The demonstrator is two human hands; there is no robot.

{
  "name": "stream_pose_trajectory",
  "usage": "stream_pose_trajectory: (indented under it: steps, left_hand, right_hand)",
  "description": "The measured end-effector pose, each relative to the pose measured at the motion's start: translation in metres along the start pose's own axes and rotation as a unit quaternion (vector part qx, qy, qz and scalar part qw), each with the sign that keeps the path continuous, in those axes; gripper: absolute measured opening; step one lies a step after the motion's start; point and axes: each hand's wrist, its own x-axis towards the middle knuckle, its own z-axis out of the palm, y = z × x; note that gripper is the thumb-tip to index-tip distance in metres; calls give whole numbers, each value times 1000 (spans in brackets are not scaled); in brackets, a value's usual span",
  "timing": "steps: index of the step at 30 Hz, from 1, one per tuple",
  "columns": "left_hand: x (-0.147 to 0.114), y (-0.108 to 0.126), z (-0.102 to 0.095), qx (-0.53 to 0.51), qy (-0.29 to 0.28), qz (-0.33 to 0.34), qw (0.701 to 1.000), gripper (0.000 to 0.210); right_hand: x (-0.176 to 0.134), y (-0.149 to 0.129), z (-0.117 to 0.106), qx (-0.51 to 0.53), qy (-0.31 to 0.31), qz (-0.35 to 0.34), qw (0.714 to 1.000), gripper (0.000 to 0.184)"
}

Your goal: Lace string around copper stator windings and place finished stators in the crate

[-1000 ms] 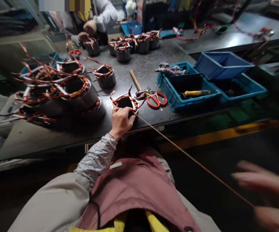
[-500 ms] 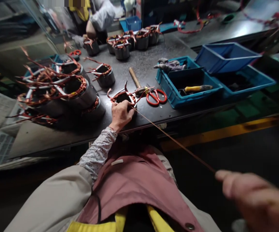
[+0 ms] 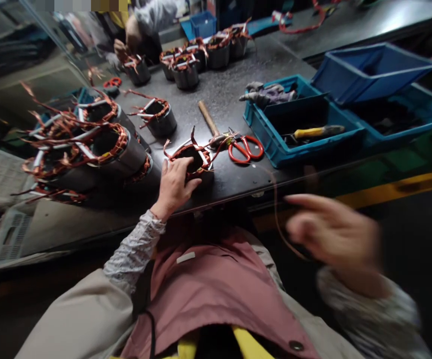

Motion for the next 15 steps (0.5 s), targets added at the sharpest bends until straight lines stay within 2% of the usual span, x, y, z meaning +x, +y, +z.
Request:
stream_pose_trajectory:
  steps: [3, 6, 10, 15]
  left_hand:
    - [-6, -14, -16, -14, -18, 10, 1000, 30]
    - [-7, -19, -25, -38, -16, 15, 999, 21]
    - [2, -20, -30, -60, 0, 12, 998, 21]
    - [18, -24, -31, -80, -5, 47, 996, 21]
  right_hand:
    - [58, 11, 65, -8, -58, -72, 996, 25]
    - [84, 18, 104, -46, -65, -109, 991, 32]
    - [97, 17, 113, -102, -65, -99, 988, 38]
    - [109, 15, 114, -91, -70, -119, 986, 38]
